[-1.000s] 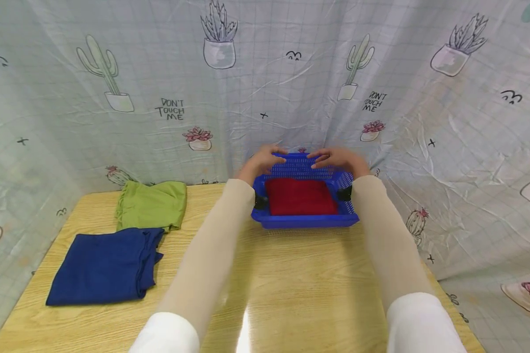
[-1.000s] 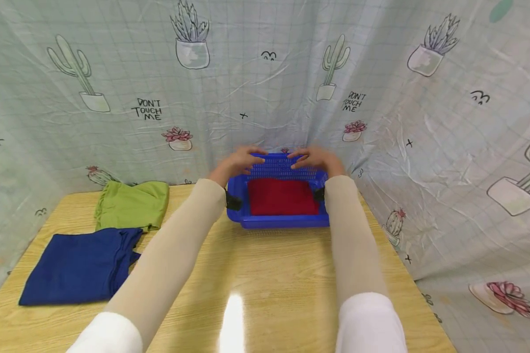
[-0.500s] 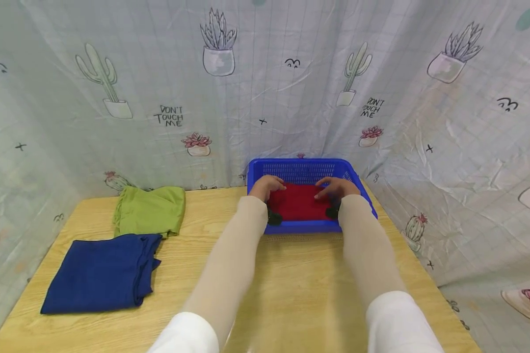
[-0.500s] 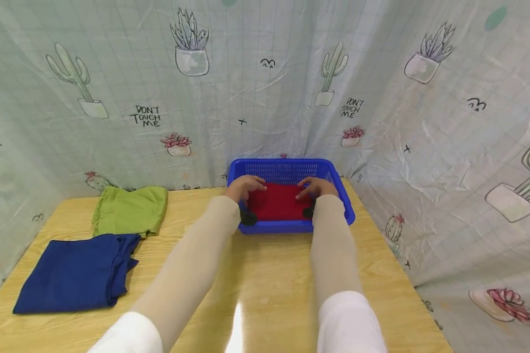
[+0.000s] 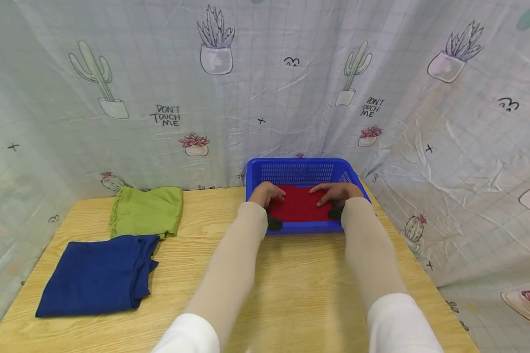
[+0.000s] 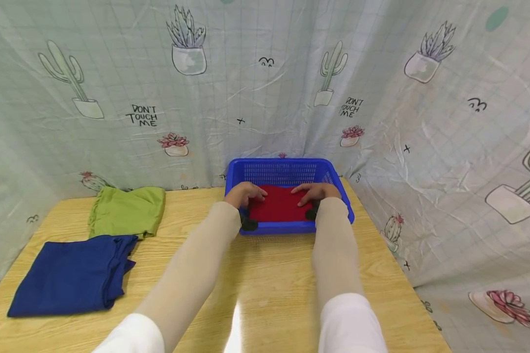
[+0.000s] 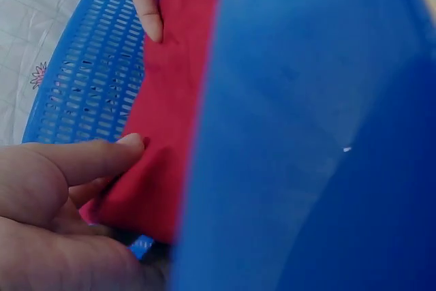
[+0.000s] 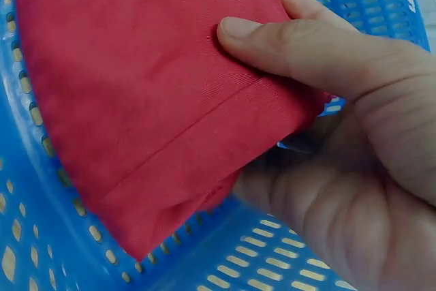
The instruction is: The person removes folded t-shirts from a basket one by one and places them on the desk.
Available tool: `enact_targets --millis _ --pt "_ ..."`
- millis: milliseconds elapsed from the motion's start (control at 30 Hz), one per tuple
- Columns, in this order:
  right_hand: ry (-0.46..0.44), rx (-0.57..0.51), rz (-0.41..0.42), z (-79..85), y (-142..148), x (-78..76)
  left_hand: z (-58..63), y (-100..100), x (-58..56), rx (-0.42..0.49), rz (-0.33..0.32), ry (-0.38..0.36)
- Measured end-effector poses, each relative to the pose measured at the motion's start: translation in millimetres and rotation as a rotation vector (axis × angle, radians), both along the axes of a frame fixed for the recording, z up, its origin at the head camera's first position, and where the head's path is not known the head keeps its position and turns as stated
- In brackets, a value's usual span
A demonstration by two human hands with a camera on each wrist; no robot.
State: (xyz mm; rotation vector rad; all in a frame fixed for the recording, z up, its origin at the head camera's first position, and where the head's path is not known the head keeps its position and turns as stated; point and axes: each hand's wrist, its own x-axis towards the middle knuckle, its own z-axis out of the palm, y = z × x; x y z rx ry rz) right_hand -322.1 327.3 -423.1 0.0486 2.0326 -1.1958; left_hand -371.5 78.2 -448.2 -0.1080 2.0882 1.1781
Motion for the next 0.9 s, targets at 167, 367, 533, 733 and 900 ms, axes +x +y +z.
enact_targets --millis 167,367,533,733,900 --pt "-0.039 -0.086 0.025 -0.4 7.4 -7.6 23.5 -10.8 20.5 0.078 0.043 0.020" --pt "-0.037 -0.126 0.022 1.9 9.8 -9.0 28.1 -17.2 19.4 0.160 0.077 -0.001" --pt "0.021 -0.104 -0.006 3.9 3.2 -3.0 24.1 -14.6 14.4 0.101 0.065 0.042" --pt "0.027 -0.113 -0.049 6.1 -5.1 0.6 18.7 -10.9 10.4 0.100 0.098 0.032" --pt "0.076 -0.043 -0.068 6.6 -7.5 0.6 21.4 -13.9 16.2 0.204 0.148 0.013"
